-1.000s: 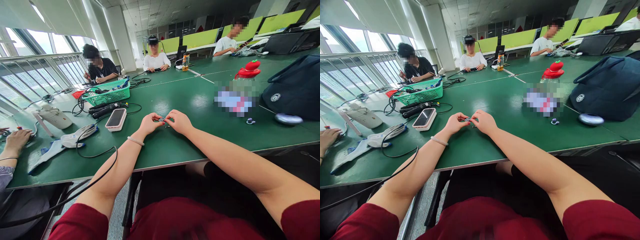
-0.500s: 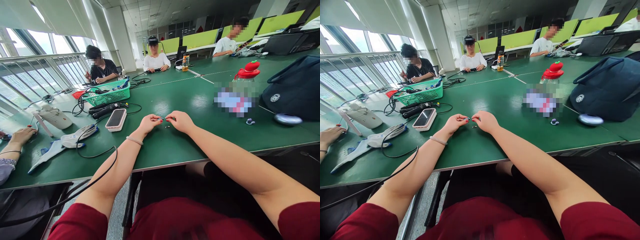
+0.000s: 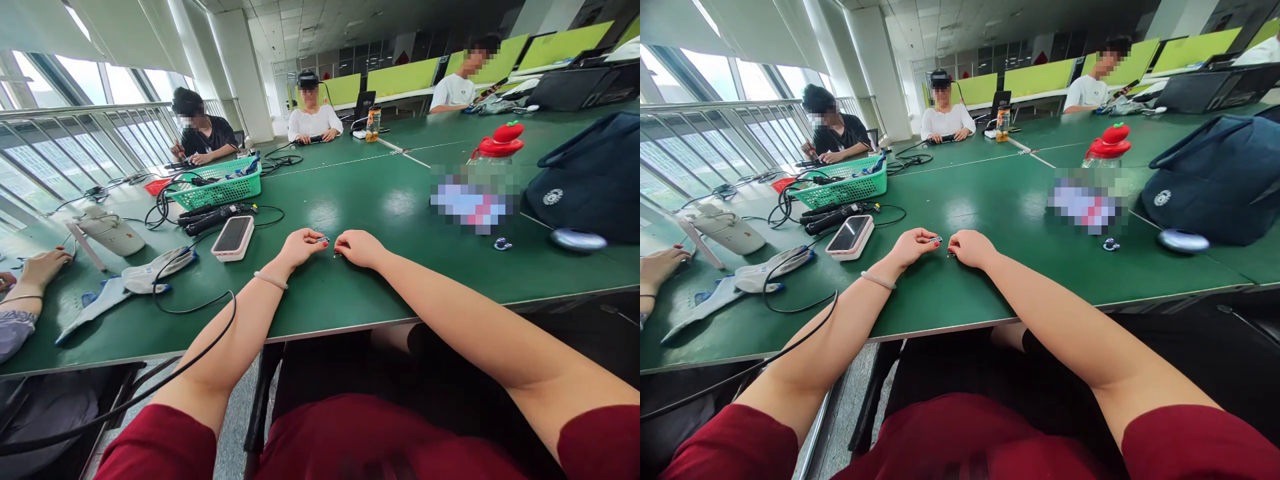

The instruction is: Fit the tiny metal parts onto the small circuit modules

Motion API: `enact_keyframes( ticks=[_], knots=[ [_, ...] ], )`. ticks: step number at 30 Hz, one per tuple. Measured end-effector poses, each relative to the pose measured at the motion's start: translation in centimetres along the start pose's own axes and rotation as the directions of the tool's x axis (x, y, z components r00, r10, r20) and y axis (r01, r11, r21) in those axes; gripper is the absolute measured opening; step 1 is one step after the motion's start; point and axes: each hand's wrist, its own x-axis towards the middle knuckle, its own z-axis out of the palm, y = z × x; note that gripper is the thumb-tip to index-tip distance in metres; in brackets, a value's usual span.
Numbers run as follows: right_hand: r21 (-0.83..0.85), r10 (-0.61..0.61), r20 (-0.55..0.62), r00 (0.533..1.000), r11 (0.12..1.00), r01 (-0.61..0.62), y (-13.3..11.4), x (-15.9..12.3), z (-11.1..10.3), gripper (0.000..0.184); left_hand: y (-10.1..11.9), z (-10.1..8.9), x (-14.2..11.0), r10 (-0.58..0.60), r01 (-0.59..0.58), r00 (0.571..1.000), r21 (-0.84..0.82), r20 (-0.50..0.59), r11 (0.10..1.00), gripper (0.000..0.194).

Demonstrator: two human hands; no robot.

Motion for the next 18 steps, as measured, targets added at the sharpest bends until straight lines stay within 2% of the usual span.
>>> enact_keyframes(
  ticks=[3,8,12,18],
  knots=[
    [0.013,-0.003,0.021,1.000,1.000,0.003,0.23,0.08,-0.11,0.021,0.00,0.01,-0.01,0.000,0.000,1.000,0.010,0.005,1.000,0.032],
    [0.048,-0.050,0.088,0.995,0.998,0.045,0.73,0.05,-0.50,0.011,-0.11,0.00,0.06,0.007,-0.007,1.000,0.020,0.007,1.000,0.032],
    [0.047,-0.052,0.071,0.996,0.998,0.049,0.61,0.06,-0.28,0.013,-0.16,0.03,0.09,0.009,-0.009,1.000,0.024,0.010,1.000,0.032],
    [0.063,0.005,0.031,0.999,0.998,-0.007,0.19,0.10,0.03,0.013,-0.19,0.09,0.08,0.010,-0.010,1.000,0.030,0.016,1.000,0.031]
  ],
)
